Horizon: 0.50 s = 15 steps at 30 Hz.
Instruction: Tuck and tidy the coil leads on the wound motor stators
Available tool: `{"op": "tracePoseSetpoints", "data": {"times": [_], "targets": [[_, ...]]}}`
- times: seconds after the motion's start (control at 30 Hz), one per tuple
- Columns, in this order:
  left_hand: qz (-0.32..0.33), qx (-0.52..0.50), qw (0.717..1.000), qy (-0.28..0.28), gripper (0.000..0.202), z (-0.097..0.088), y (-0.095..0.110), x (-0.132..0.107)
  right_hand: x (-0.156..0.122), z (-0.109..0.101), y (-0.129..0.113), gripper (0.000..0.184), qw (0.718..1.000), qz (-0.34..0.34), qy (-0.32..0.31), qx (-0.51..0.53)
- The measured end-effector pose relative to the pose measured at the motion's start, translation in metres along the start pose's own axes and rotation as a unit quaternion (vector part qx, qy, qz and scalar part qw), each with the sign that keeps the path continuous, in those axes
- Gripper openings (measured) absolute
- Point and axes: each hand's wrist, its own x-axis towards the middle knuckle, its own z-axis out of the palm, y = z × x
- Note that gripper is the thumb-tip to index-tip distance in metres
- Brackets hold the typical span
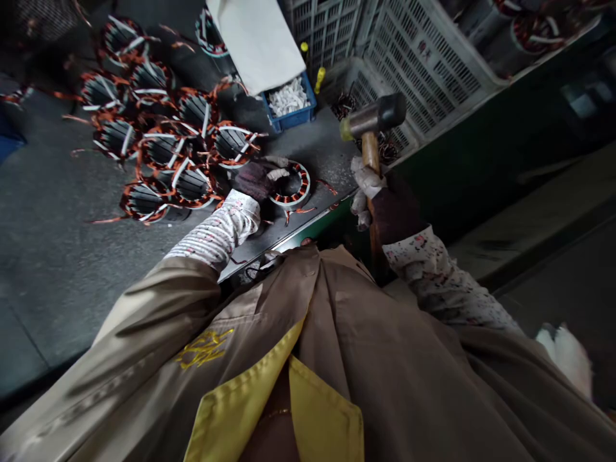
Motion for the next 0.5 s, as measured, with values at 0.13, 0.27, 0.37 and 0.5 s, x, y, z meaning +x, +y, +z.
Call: {"op": "tracePoseSetpoints", "data": {"times": [0.13, 0.27, 0.37, 0.5], "targets": [[0.001, 0.006, 1.0, -0.013, 0.023, 0.0, -0.002, -0.004, 0.002, -0.002, 0.007, 0.031, 1.0, 0.008, 0.006, 0.01], [0.003, 0.043, 0.999, -0.007, 0.033, 0.002, -0.006, -0.009, 0.007, -0.004, 0.015, 0.047, 1.0, 0.006, -0.004, 0.027], [0.002, 0.075, 0.997, -0.009, 0.038, 0.001, -0.004, -0.01, 0.009, -0.003, 0.015, 0.044, 0.999, 0.023, -0.004, 0.023], [0.005, 0.116, 0.993, -0.021, 0.04, 0.003, 0.001, -0.008, 0.001, -0.003, 0.0, 0.038, 1.0, -0.007, -0.02, 0.011]]}}
